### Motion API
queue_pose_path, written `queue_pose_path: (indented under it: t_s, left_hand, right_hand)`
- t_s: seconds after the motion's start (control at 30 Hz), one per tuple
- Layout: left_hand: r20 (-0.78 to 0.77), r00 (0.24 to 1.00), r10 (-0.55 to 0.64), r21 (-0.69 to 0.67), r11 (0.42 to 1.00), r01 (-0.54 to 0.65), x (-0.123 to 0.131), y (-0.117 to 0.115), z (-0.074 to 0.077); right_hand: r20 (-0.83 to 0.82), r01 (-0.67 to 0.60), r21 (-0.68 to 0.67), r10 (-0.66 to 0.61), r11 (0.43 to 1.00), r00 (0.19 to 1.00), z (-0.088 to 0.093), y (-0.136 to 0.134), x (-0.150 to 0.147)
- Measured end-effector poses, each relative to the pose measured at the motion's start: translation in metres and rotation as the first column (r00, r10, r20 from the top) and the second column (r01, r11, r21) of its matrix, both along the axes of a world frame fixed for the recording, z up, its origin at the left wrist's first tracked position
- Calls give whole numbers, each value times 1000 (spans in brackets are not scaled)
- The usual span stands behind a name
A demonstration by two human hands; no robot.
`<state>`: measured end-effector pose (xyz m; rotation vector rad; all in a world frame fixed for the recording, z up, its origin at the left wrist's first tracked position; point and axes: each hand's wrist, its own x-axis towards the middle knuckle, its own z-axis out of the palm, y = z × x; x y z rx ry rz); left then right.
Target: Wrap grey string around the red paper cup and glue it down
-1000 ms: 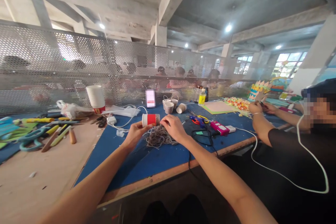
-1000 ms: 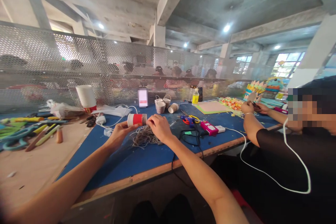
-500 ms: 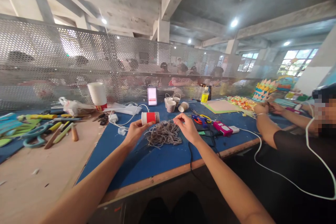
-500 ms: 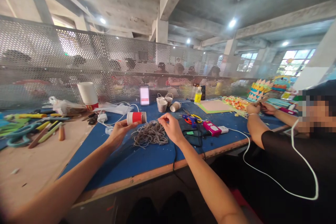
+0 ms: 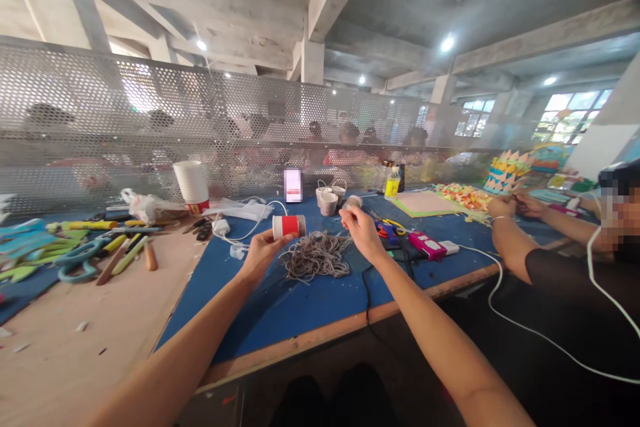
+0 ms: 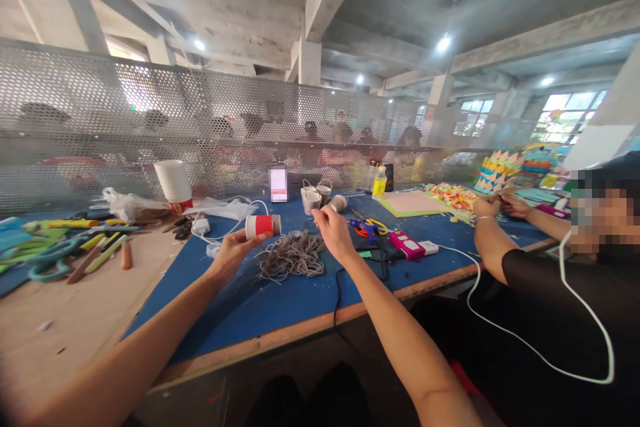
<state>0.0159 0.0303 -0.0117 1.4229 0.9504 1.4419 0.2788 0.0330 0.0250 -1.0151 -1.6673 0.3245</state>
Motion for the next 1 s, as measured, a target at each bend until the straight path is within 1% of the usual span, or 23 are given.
queue_pose_path:
  t_s: [0.07, 0.1, 0.17, 0.2, 0.27, 0.33, 0.37, 0.4, 0.43, 0.47, 0.53, 0.57, 0.6, 0.67, 0.73, 0.77, 0.8, 0.87, 0.93, 1.0]
  left_hand:
    - [4, 1000, 0, 0, 1000, 0, 1, 0, 0]
    - [4, 1000, -5, 1, 1000, 5, 1, 0, 1]
    - [3, 1000, -13, 6, 1000, 13, 2, 0, 1]
    - [5, 1000, -13, 6, 1000, 13, 2, 0, 1]
    - [6, 1000, -16, 1, 1000, 16, 2, 0, 1]
    - [4, 1000, -22, -5, 1000, 22, 2, 0, 0]
    - [4, 1000, -24, -7, 1000, 24, 2, 0, 0]
    - [3, 1000, -28, -9, 1000, 28, 2, 0, 0]
    - [5, 1000, -30, -8, 1000, 30, 2, 0, 0]
    - [7, 999, -31, -6, 999, 31, 2, 0, 0]
    - [11, 999, -32, 5, 999, 32, 2, 0, 0]
    - [13, 999, -29, 10, 1000, 29, 2, -1, 1]
    - [14, 1000, -27, 14, 1000, 27, 2, -1, 1]
    - [15, 1000, -27, 13, 1000, 27, 1, -2, 1]
    - [15, 1000, -27, 3, 1000, 27, 2, -2, 2]
    - [16, 1000, -25, -1, 1000, 25, 2, -3, 2]
    - [17, 1000, -21, -3, 1000, 22, 2, -3, 3]
    - [24, 1000, -13, -8, 1000, 13, 3, -3, 3]
    - [25, 1000, -9, -12, 1000, 10, 4, -2, 4]
    - [17, 1000, -6, -15, 1000, 6, 4, -2, 4]
  right_hand:
    - [-79, 0, 38, 3, 999, 997, 3, 1, 8]
    - [-123, 4, 36, 0, 999, 992, 5, 0, 11]
    - [-226, -16, -19, 11, 1000, 974, 9, -3, 16]
    - [-286, -57, -62, 37, 996, 957, 10, -6, 17]
    - [-409, -194, -146, 119, 970, 905, 11, -11, 14]
    - [-492, -344, -213, 204, 914, 846, 10, -15, 7]
    - [-507, -396, -240, 233, 887, 830, 9, -15, 3]
    - [-499, -418, -264, 248, 869, 831, 7, -14, -1]
    - [-462, -408, -284, 249, 868, 851, 6, -13, -5]
    - [-393, -362, -298, 232, 884, 890, 3, -10, -8]
    - [-165, -193, -280, 151, 940, 975, -1, -6, -10]
    - [-32, -103, -247, 98, 964, 995, -3, -4, -10]
    - [91, -32, -209, 52, 977, 994, -4, -3, -10]
    - [276, 41, -164, 6, 986, 961, -6, -5, -9]
    - [363, 27, -169, 37, 985, 931, -5, -9, -8]
    - [367, -8, -174, 73, 985, 927, -4, -11, -7]
    - [343, -55, -170, 111, 984, 933, -3, -14, -7]
    - [228, -149, -140, 178, 979, 957, 1, -16, -8]
    - [48, -197, -120, 204, 973, 978, 5, -16, -10]
    - [-168, -226, -123, 204, 966, 964, 7, -12, -13]
